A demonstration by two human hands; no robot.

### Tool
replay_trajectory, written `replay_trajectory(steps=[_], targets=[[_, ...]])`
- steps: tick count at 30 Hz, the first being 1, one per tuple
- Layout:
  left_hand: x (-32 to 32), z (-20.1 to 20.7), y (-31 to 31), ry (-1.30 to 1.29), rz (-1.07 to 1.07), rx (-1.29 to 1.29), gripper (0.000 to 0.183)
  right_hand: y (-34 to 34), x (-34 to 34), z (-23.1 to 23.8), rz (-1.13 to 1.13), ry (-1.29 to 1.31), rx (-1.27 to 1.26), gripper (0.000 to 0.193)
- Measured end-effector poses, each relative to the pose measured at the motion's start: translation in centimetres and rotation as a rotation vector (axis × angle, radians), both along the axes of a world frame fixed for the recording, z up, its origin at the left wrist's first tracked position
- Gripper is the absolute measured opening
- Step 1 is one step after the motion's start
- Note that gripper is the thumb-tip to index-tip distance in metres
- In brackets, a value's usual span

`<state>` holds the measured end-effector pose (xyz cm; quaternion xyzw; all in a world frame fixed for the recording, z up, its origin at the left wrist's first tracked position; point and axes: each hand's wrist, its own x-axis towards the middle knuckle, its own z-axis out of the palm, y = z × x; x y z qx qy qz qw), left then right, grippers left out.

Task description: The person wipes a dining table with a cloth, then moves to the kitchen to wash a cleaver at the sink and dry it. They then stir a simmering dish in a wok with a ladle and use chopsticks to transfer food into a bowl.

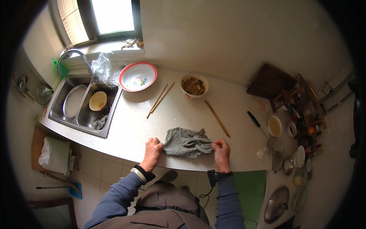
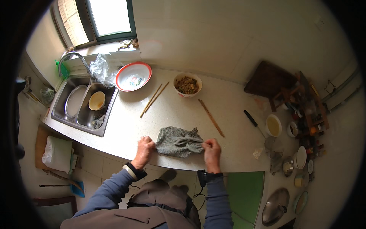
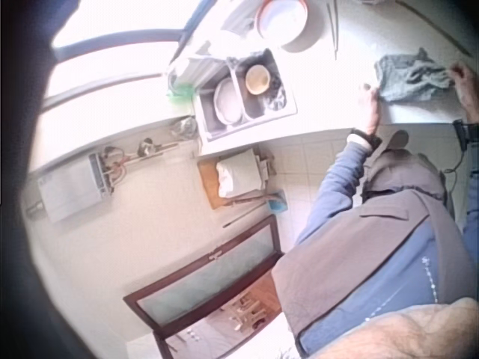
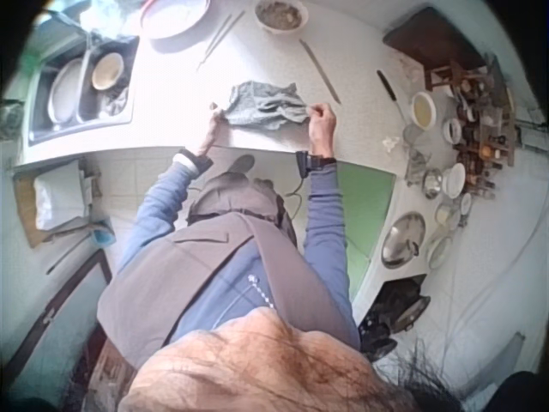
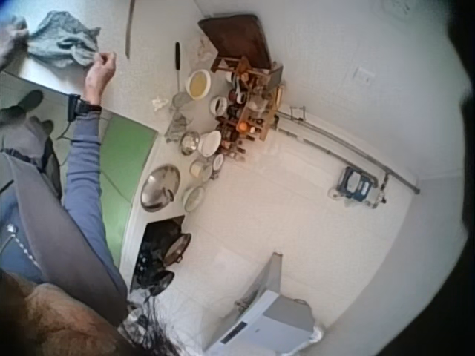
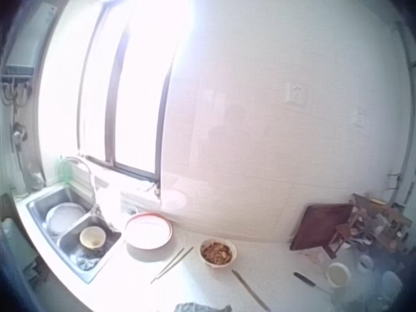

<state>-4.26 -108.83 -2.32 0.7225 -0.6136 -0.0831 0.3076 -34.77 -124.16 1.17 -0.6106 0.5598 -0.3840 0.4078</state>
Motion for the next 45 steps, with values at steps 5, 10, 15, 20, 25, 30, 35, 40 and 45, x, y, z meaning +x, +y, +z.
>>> replay_trajectory(steps=[5, 10, 15, 20, 25, 30, 35, 40, 45], targets=[[4.1, 0.2, 2.6, 0.156, 0.246, 0.007, 0.025, 1.9, -4.5, -1.3, -0.113, 0.144, 0.095, 0.010], [1.3, 2.1, 3.9, 0.114, 0.285, -0.096, 0.040, 5.3, -4.6, -3.4, -0.018, 0.409, -0.204, 0.024], [-3.9, 1.9, 3.0, 0.014, -0.039, 0.036, 0.033, 4.9, -3.6, -2.8, 0.061, 0.331, -0.076, 0.029], [-2.6, 0.8, 1.3, 0.013, 0.014, -0.074, 0.015, 4.9, -3.9, 1.3, -0.156, -0.343, 0.231, 0.021], [1.0, 4.0, 0.4, 0.435, 0.082, -0.201, 0.022, 4.0, -4.1, 5.6, -0.181, -0.570, 0.287, 0.021], [2.9, 9.8, -4.9, 0.913, 0.158, -0.195, 0.011, 1.1, -2.1, 9.3, -0.145, -0.618, 0.232, 0.021], [2.8, 15.6, -8.2, 1.053, 0.029, -0.446, 0.009, -0.8, -2.2, 14.7, -0.081, -0.640, -0.002, 0.019], [3.5, 16.2, -4.9, 1.091, -0.005, -0.523, 0.009, 2.4, -4.7, 15.4, 0.022, -0.342, -0.201, 0.024], [5.1, 10.2, 2.4, 1.011, 0.171, -0.178, 0.023, 8.9, -6.1, 8.8, 0.329, 0.049, -0.073, 0.026]])
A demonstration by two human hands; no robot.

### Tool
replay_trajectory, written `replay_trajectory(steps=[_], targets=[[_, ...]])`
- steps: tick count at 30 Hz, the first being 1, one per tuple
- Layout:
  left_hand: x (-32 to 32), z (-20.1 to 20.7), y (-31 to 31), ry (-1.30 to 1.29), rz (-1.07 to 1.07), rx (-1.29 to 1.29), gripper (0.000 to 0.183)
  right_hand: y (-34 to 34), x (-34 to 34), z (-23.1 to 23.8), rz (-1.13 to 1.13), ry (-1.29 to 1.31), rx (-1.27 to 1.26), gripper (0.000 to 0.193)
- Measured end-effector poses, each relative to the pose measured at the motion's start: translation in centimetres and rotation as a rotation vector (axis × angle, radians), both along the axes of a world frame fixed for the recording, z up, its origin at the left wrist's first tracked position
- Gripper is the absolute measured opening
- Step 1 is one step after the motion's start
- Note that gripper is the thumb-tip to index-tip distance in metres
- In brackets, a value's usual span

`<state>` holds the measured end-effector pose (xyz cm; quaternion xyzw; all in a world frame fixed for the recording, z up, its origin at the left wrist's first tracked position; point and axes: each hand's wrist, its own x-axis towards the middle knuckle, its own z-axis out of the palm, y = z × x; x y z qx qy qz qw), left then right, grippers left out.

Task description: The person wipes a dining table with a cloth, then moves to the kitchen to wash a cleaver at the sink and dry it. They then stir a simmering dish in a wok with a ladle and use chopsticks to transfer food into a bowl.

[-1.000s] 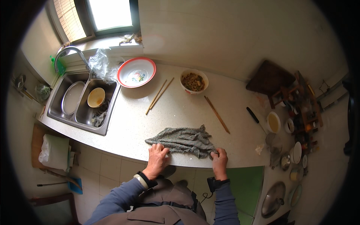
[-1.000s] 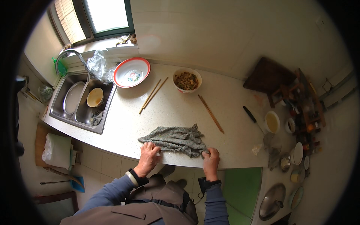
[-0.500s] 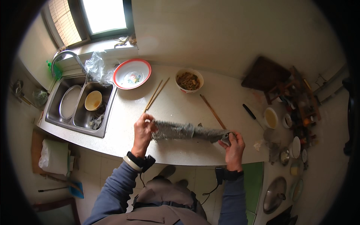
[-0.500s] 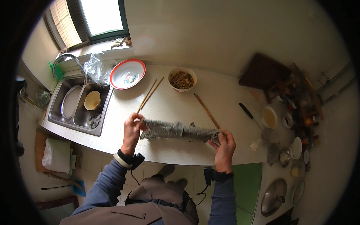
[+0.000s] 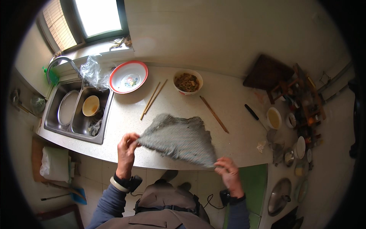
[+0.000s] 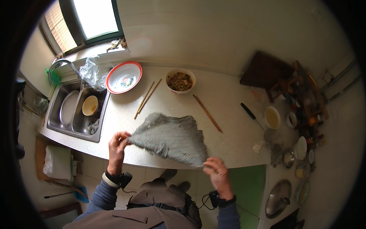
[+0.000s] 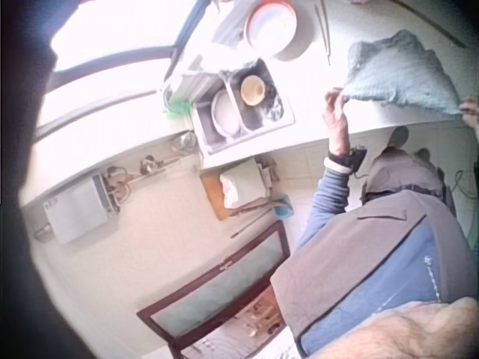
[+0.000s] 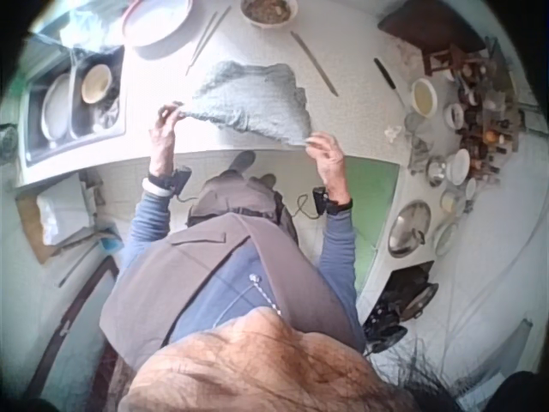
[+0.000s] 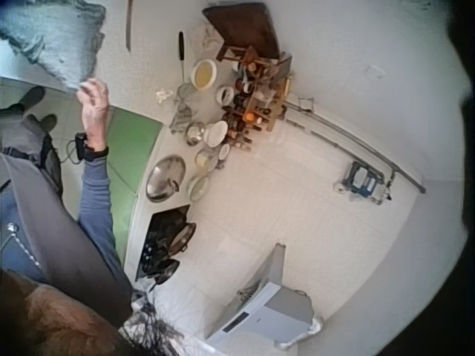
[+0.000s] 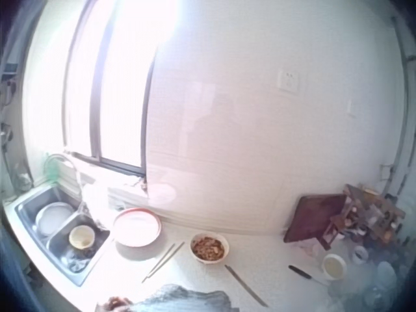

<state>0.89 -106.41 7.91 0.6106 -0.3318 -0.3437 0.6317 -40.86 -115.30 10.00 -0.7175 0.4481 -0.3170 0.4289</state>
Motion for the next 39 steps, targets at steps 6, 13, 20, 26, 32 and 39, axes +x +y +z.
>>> replay_trajectory(steps=[6, 13, 20, 26, 32, 39], targets=[[-1.2, -4.6, 3.3, -0.412, 0.053, 0.135, 0.042, 2.8, 1.2, -5.9, 0.007, 0.096, 0.070, 0.034], [-7.9, -4.0, 1.5, -0.846, -0.521, 0.054, 0.034, -4.4, 7.7, -9.2, 0.187, 0.431, -0.265, 0.064], [-4.7, -4.7, 2.2, -0.928, -0.702, 0.017, 0.016, -8.3, 9.5, -11.7, 0.179, 0.740, -0.306, 0.075], [-0.8, -1.0, 5.6, -0.764, -1.023, 0.205, 0.029, -7.9, 9.9, -10.4, 0.155, 0.750, -0.264, 0.075], [-3.6, -4.6, -0.5, -0.962, -0.618, 0.323, 0.078, -9.7, 12.2, -9.4, 0.154, 0.608, -0.346, 0.070], [-2.2, -7.1, -6.8, -1.150, -0.672, 0.299, 0.105, -11.7, 10.8, -10.6, -0.045, 0.855, -0.254, 0.079]])
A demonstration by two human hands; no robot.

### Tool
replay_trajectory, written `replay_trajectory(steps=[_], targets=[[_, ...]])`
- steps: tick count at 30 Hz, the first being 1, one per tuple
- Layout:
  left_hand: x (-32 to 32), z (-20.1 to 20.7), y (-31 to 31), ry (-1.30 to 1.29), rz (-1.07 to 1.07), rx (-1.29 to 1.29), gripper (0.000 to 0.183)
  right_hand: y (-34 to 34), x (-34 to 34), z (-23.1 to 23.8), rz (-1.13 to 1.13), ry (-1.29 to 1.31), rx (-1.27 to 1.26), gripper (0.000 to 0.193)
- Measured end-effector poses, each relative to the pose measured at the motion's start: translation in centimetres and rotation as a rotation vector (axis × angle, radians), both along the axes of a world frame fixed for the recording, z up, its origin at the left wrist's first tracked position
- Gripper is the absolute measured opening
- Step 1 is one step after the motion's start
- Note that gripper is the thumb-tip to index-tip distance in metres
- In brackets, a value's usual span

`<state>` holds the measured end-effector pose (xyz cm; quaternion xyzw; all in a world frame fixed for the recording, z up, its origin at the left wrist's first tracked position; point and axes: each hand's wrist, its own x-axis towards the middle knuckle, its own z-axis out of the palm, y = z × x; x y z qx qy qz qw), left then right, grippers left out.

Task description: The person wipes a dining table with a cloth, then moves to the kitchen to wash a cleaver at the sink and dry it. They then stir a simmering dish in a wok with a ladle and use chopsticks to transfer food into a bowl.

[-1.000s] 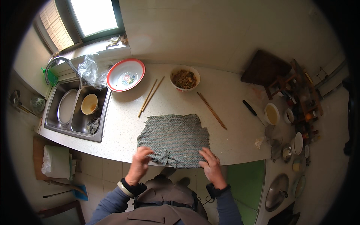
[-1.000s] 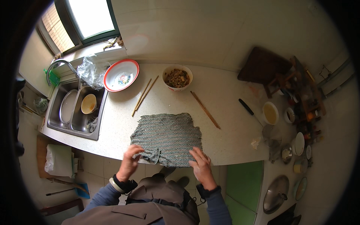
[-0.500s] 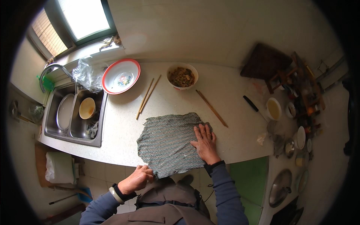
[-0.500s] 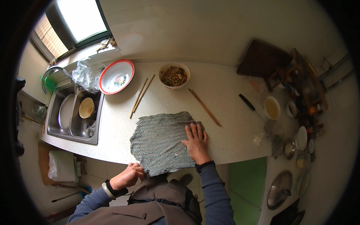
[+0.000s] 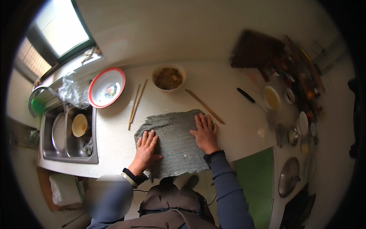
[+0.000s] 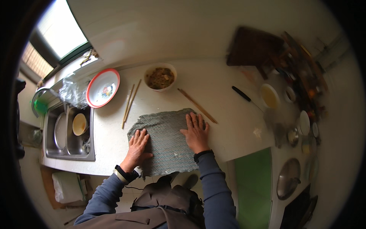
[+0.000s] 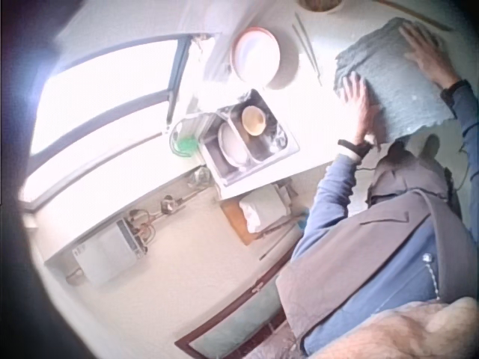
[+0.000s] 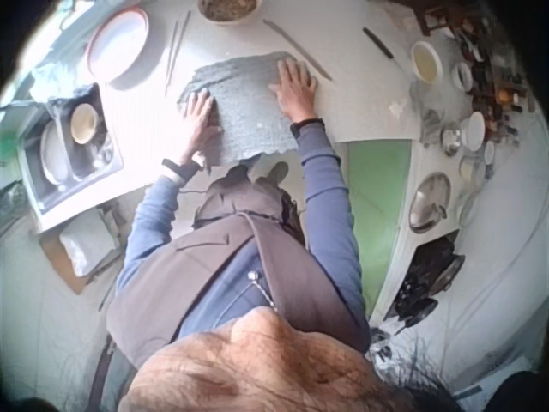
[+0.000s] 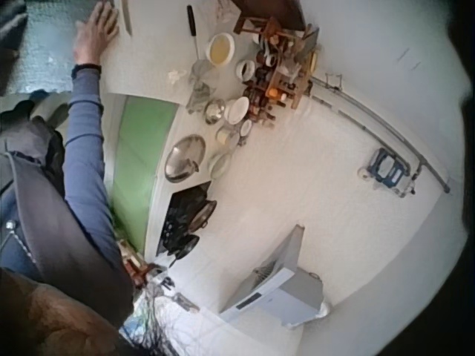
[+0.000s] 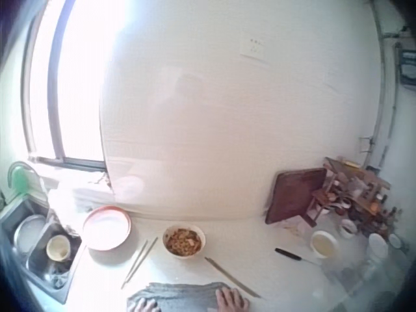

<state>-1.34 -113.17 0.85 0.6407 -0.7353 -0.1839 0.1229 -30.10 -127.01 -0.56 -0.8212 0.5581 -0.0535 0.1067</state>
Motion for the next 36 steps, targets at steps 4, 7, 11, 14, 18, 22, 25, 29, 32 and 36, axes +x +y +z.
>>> replay_trajectory(steps=[4, 7, 11, 14, 18, 22, 25, 29, 32, 36], targets=[[0.8, -0.2, -0.2, 0.059, -0.042, -0.040, 0.115, 4.3, -1.6, -0.4, 0.051, -0.326, -0.264, 0.085], [1.0, -0.1, -0.1, -0.114, -0.078, 0.044, 0.115, 10.2, -1.8, -1.8, 0.028, -0.221, -0.138, 0.094], [1.5, 0.3, -0.2, -0.104, -0.066, -0.025, 0.110, 11.7, -1.7, -5.2, -0.042, -1.060, 0.304, 0.101], [3.0, 0.1, -1.3, -0.286, -0.110, -0.050, 0.092, 12.2, -0.8, -7.1, -0.027, -1.075, 0.285, 0.103], [4.7, -1.9, -4.2, -0.335, -0.067, 0.005, 0.098, 13.3, -2.0, -5.9, 0.075, -0.311, 0.139, 0.097], [4.5, -2.4, -4.9, -0.354, -0.131, -0.171, 0.089, 15.1, -6.4, -0.5, -0.059, -0.450, 0.258, 0.087], [0.6, -0.9, -4.0, -0.125, -0.140, -0.252, 0.085, 19.1, -12.9, 3.4, -0.248, -0.504, 0.304, 0.086], [-9.2, 1.8, -1.8, 0.100, -0.287, -0.264, 0.072, 28.7, -22.6, 4.1, -0.652, -0.514, 0.161, 0.069], [-18.2, 2.7, -0.8, 0.570, -0.353, 0.037, 0.068, 37.6, -29.2, 1.8, -0.958, -0.625, -0.130, 0.057], [-27.9, 5.7, 1.5, 0.535, -0.602, 0.389, 0.066, 49.0, -34.0, -1.2, -1.331, -0.630, -0.315, 0.054]])
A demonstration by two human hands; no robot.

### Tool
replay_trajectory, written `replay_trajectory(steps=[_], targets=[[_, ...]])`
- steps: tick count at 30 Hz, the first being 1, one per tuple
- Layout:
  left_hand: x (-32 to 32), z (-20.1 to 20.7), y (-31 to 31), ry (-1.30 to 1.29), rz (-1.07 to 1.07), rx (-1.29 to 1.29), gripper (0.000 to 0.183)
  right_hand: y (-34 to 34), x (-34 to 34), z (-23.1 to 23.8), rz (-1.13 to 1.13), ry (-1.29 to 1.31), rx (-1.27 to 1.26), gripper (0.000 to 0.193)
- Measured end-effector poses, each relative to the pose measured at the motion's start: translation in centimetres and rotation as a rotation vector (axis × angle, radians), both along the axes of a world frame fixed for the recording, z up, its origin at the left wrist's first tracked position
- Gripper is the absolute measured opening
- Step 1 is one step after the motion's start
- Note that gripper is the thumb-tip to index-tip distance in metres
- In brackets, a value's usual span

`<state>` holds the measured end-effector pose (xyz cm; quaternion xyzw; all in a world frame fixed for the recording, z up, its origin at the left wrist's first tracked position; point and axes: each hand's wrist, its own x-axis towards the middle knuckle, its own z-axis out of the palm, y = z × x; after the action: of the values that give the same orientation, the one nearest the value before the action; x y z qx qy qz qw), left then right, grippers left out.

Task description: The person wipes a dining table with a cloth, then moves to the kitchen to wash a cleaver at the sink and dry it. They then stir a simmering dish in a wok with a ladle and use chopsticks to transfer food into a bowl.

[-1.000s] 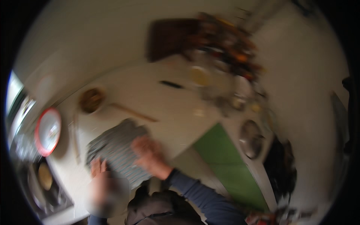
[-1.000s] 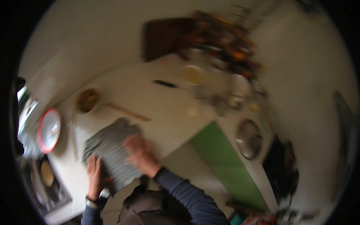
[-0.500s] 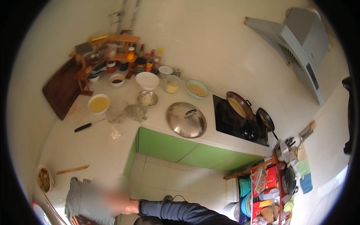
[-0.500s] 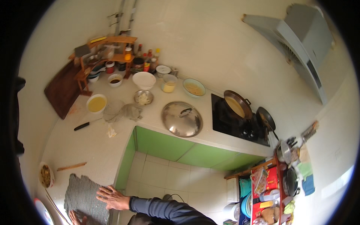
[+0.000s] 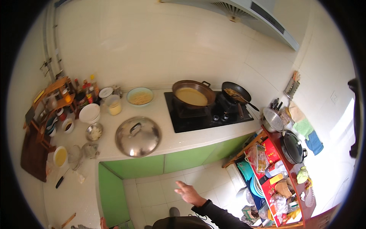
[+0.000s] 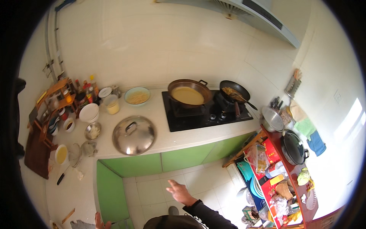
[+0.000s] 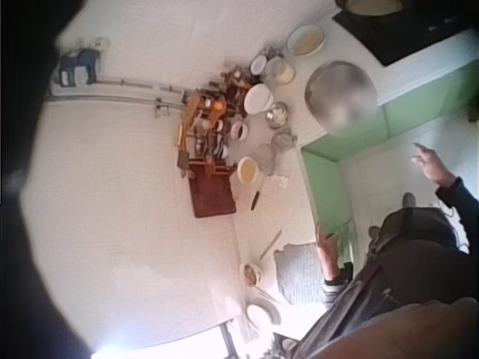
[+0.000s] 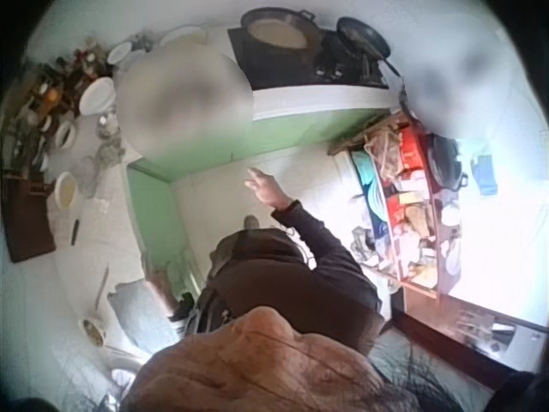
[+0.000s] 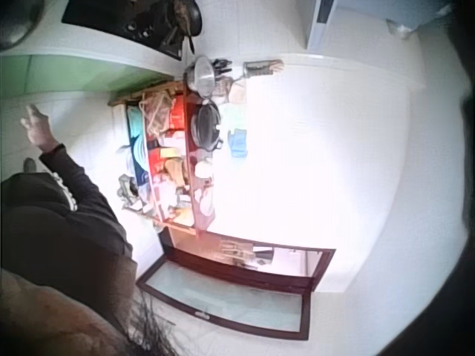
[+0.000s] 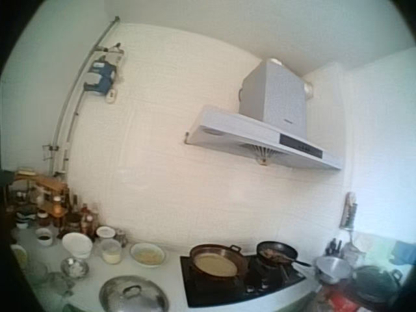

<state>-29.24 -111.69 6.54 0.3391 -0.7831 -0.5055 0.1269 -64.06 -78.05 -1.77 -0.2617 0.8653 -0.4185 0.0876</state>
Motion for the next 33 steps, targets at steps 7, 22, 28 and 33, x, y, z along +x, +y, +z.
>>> replay_trajectory(steps=[7, 22, 28, 33], targets=[[-19.7, 4.4, 6.0, 0.032, -0.295, 0.269, 0.074, 13.8, -0.2, 1.1, -0.398, -0.191, -0.208, 0.045], [-48.0, 11.2, 21.5, 0.017, -0.937, 0.680, 0.046, 24.7, -12.7, 7.4, -0.775, -0.267, -0.709, 0.048], [-59.1, 10.6, 27.6, 0.034, -1.028, 0.886, 0.046, 27.3, -23.1, 12.3, -0.902, -0.352, -0.773, 0.042], [-65.5, 10.1, 33.2, -0.171, -1.089, 0.974, 0.058, 29.3, -30.8, 13.7, -0.908, -0.413, -0.902, 0.051]])
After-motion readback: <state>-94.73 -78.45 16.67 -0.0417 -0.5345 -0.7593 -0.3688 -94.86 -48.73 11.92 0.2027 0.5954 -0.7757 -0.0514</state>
